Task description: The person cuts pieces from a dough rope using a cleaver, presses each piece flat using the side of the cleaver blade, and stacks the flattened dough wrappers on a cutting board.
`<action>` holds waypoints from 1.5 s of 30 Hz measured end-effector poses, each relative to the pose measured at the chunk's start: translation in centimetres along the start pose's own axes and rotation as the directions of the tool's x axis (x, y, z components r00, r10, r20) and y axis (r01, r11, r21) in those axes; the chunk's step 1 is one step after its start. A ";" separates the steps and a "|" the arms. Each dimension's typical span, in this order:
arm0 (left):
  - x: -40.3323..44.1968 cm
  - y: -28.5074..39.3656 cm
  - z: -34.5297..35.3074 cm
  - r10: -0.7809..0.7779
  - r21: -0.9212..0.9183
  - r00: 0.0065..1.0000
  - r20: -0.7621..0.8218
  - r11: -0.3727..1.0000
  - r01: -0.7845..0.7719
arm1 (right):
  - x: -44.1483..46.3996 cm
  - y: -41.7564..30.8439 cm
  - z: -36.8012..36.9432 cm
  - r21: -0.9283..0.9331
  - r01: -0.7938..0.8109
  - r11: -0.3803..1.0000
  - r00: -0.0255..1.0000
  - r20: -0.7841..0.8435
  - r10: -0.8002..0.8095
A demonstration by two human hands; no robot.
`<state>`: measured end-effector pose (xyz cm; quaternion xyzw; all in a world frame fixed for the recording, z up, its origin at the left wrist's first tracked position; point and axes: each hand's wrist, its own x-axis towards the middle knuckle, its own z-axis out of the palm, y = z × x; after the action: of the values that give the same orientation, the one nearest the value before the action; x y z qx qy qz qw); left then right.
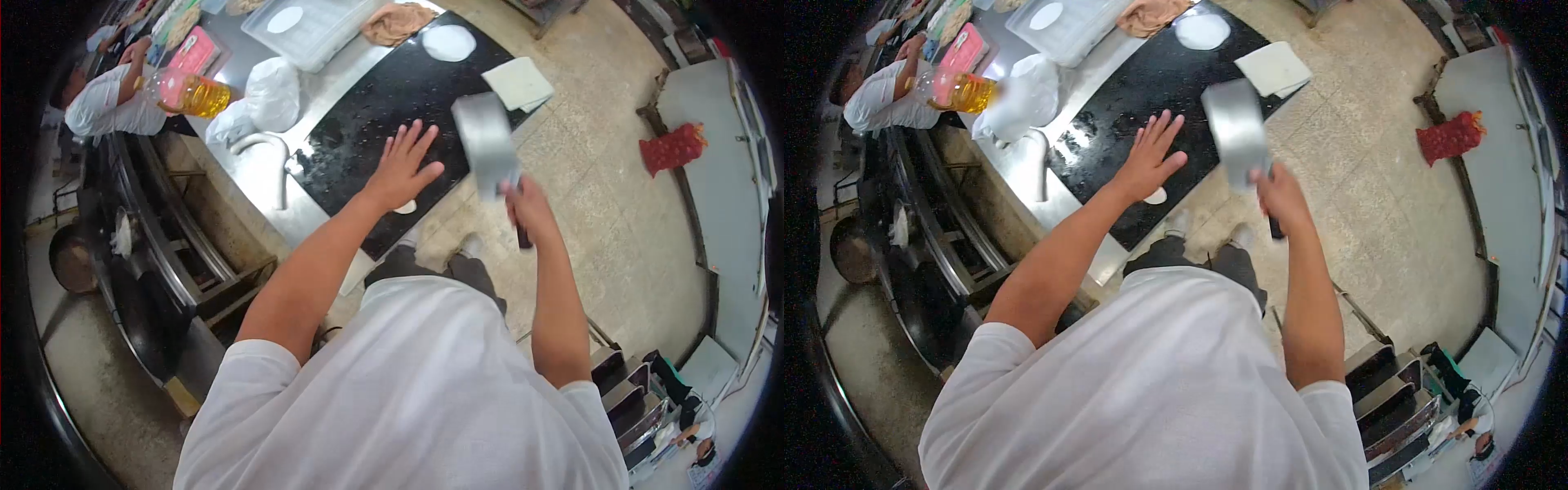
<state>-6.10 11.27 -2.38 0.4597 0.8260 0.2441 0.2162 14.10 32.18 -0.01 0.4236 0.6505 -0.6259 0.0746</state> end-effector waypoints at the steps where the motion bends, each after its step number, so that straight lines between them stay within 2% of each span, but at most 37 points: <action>1: -0.3 0.9 -1.3 0.118 0.106 0.993 -0.001 0.987 -0.117 | -1.6 1.7 1.1 -0.084 -0.061 0.995 0.994 0.087 0.069; 2: -0.3 1.4 -2.0 0.241 0.204 0.971 0.011 0.950 -0.238 | -4.7 0.7 3.0 -0.124 -0.041 0.991 0.978 0.199 0.066; 3: -1.0 0.5 -0.5 0.397 0.226 0.915 0.068 0.888 -0.401 | -4.9 4.3 4.9 -0.263 0.014 0.965 0.965 0.256 0.055; 4: -2.0 0.0 0.8 0.435 0.245 0.878 0.201 0.845 -0.474 | -5.1 7.5 6.6 -0.265 0.364 0.893 0.895 0.366 -0.256; 5: -3.3 0.1 1.2 0.425 0.252 0.875 0.234 0.842 -0.476 | -5.6 6.7 8.3 -0.354 0.226 0.908 0.926 0.368 -0.087; 8: 0.1 0.0 -0.1 0.398 0.317 0.871 0.288 0.818 -0.479 | -2.2 7.4 8.6 -0.339 0.229 0.912 0.915 0.394 -0.083; 9: 0.2 0.1 -0.5 0.375 0.352 0.865 0.333 0.802 -0.483 | -1.6 4.0 7.6 -0.303 0.097 0.948 0.906 0.421 0.042; 11: 2.9 -1.4 0.3 0.411 0.345 0.893 0.185 0.824 -0.451 | 1.8 3.3 6.5 -0.358 0.228 0.906 0.912 0.405 -0.069; 12: 4.4 -1.8 0.1 0.414 0.359 0.902 0.124 0.829 -0.429 | 3.4 1.2 5.6 -0.418 0.227 0.880 0.918 0.393 -0.049; 14: 6.7 -2.0 -0.3 0.411 0.403 0.908 0.074 0.821 -0.404 | 3.7 -0.3 5.4 -0.473 0.230 0.851 0.923 0.384 -0.036; 16: 6.1 -1.1 0.2 0.396 0.425 0.918 0.034 0.825 -0.372 | 3.3 0.2 5.7 -0.547 0.274 0.791 0.946 0.303 -0.118; 17: 4.3 -0.7 0.4 0.440 0.387 0.883 0.161 0.795 -0.467 | 0.8 1.1 5.9 -0.539 0.286 0.792 0.935 0.337 -0.108; 18: 2.1 -0.5 0.4 0.473 0.332 0.831 0.291 0.765 -0.552 | -1.9 2.2 6.6 -0.462 0.228 0.857 0.935 0.351 -0.059; 19: 0.2 -0.3 0.6 0.535 0.193 0.742 0.404 0.743 -0.641 | -4.5 3.6 7.1 -0.386 0.156 0.909 0.932 0.364 -0.006; 20: -0.8 -0.2 1.1 0.604 0.047 0.629 0.489 0.702 -0.711 | -5.8 5.3 8.7 -0.420 0.085 0.903 0.959 0.280 0.040; 21: -1.1 -0.4 2.2 0.620 0.073 0.637 0.458 0.688 -0.722 | -6.6 6.7 9.8 -0.462 0.077 0.884 0.977 0.210 0.025; 22: -0.2 -0.3 2.0 0.625 0.050 0.629 0.462 0.690 -0.722 | -6.3 4.9 9.8 -0.461 0.054 0.886 0.977 0.207 0.048; 24: 1.8 -0.4 0.8 0.595 0.210 0.667 0.448 0.656 -0.725 | -5.0 1.4 8.9 -0.557 -0.018 0.830 0.985 0.131 0.110; 26: 4.0 -1.2 0.4 0.589 0.244 0.683 0.432 0.653 -0.717 | -2.0 -0.3 7.5 -0.560 0.007 0.829 0.982 0.159 0.099; 28: 6.5 -2.1 -0.5 0.534 0.285 0.799 0.276 0.749 -0.599 | 1.0 -2.6 6.6 -0.656 0.136 0.743 0.981 0.195 -0.007; 31: 7.8 -2.1 -1.0 0.513 0.401 0.836 0.197 0.735 -0.546 | 1.4 -2.6 7.2 -0.641 0.086 0.763 0.990 0.144 0.010; 32: 6.5 -1.8 -0.5 0.504 0.397 0.843 0.190 0.745 -0.535 | 0.4 -0.9 7.6 -0.649 0.088 0.756 0.988 0.153 0.016; 33: 4.1 -1.5 0.5 0.516 0.357 0.823 0.240 0.741 -0.569 | -1.7 2.0 8.4 -0.565 0.096 0.820 0.980 0.197 0.020; 34: 1.7 -1.2 1.3 0.527 0.309 0.797 0.295 0.737 -0.602 | -3.9 4.0 9.0 -0.470 0.089 0.878 0.970 0.240 0.030; 35: 0.1 -0.6 2.2 0.571 0.230 0.749 0.336 0.721 -0.654 | -5.8 4.4 9.3 -0.472 0.085 0.877 0.967 0.250 0.041; 36: -0.2 -0.3 2.9 0.625 0.157 0.688 0.369 0.688 -0.709 | -6.8 4.5 9.7 -0.473 0.041 0.880 0.984 0.174 0.047; 37: 0.5 0.6 2.6 0.625 0.160 0.707 0.331 0.701 -0.695 | -6.8 3.7 9.8 -0.468 -0.009 0.884 0.994 0.090 0.058; 38: 1.7 0.5 1.9 0.625 0.141 0.701 0.344 0.704 -0.696 | -5.7 3.2 9.3 -0.461 -0.029 0.887 0.993 0.089 0.079; 40: 3.9 1.0 0.8 0.548 0.304 0.758 0.353 0.700 -0.647 | -3.9 -0.3 7.4 -0.552 -0.035 0.833 0.985 0.121 0.121; 41: 4.6 0.8 0.2 0.542 0.339 0.788 0.293 0.711 -0.616 | -3.0 -1.0 6.9 -0.549 -0.031 0.835 0.989 0.102 0.103; 43: 7.5 -0.5 -0.4 0.549 0.370 0.808 0.213 0.720 -0.587 | -0.4 -3.0 6.6 -0.692 0.099 0.715 0.994 0.098 -0.043; 45: 8.7 -1.7 -0.8 0.538 0.337 0.828 0.159 0.759 -0.558 | 0.3 -3.5 7.3 -0.680 0.110 0.725 0.994 0.094 -0.063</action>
<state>-11.86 17.88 -3.91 0.7193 0.6802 0.1246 0.0666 8.49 26.41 0.96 0.3155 0.8513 -0.3586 0.2169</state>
